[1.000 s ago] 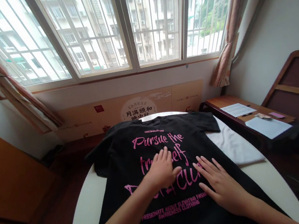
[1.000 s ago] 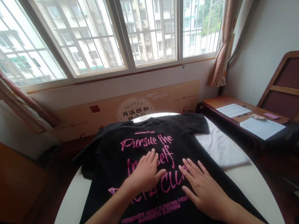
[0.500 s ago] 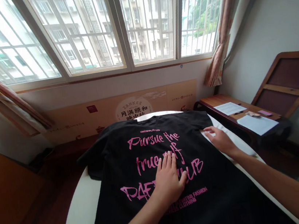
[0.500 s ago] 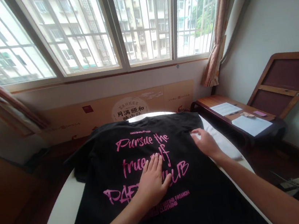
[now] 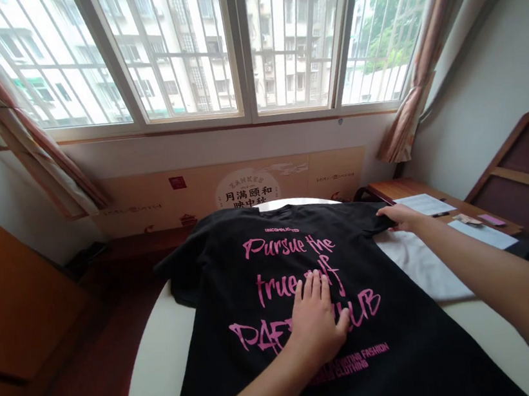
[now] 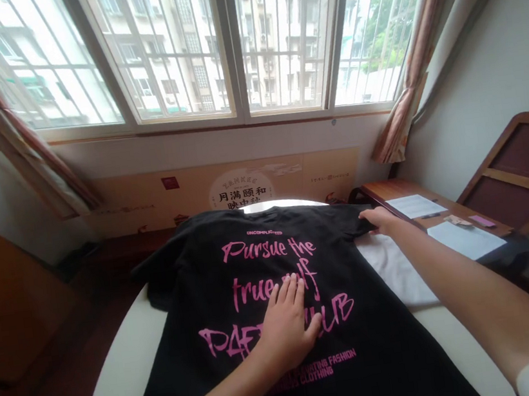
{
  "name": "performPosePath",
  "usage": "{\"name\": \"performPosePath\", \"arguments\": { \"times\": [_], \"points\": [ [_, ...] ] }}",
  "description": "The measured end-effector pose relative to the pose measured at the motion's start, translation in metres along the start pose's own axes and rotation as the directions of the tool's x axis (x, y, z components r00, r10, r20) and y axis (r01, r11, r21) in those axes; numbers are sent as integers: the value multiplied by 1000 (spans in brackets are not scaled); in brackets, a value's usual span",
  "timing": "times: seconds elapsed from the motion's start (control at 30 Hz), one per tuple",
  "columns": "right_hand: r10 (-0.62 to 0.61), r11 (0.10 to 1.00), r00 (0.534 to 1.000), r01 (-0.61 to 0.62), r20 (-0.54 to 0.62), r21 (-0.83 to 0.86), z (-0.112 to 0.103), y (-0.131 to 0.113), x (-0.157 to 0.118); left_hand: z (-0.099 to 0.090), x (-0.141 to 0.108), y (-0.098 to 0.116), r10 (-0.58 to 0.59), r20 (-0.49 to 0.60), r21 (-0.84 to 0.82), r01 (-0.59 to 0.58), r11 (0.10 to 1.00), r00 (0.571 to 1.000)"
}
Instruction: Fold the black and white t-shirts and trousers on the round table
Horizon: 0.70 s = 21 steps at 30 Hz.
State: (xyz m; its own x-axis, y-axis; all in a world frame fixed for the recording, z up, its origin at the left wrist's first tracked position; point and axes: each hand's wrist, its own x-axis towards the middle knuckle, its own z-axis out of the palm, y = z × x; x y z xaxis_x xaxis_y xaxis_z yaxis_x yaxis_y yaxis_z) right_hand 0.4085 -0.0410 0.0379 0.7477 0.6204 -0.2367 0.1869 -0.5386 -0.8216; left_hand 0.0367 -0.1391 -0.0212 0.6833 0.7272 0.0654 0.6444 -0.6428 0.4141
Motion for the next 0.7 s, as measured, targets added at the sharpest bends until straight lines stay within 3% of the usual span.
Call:
{"name": "performPosePath", "arguments": {
  "times": [0.17,0.37,0.47,0.57,0.63,0.7],
  "points": [
    [-202,977,978,205,42,-57,32,-74,-23,6,-1,-4,11,-32,-35,-12,999,999],
    [-487,847,842,520,231,-111,125,-153,-80,-5,-6,0,9,-46,-182,-18,983,999],
    [-523,795,772,595,361,-118,179,-163,-115,-10,-7,2,-49,-98,-423,3,906,994],
    [-495,768,684,633,535,-97,216,-155,-142,-11,-2,-1,-234,-149,-701,65,710,961],
    [-486,751,631,655,605,-80,221,-146,-151,-10,4,-6,-352,-137,-797,108,594,926],
    [-514,728,609,682,605,-68,207,-136,-152,-10,9,-10,-406,-123,-840,123,529,906]
  ]
}}
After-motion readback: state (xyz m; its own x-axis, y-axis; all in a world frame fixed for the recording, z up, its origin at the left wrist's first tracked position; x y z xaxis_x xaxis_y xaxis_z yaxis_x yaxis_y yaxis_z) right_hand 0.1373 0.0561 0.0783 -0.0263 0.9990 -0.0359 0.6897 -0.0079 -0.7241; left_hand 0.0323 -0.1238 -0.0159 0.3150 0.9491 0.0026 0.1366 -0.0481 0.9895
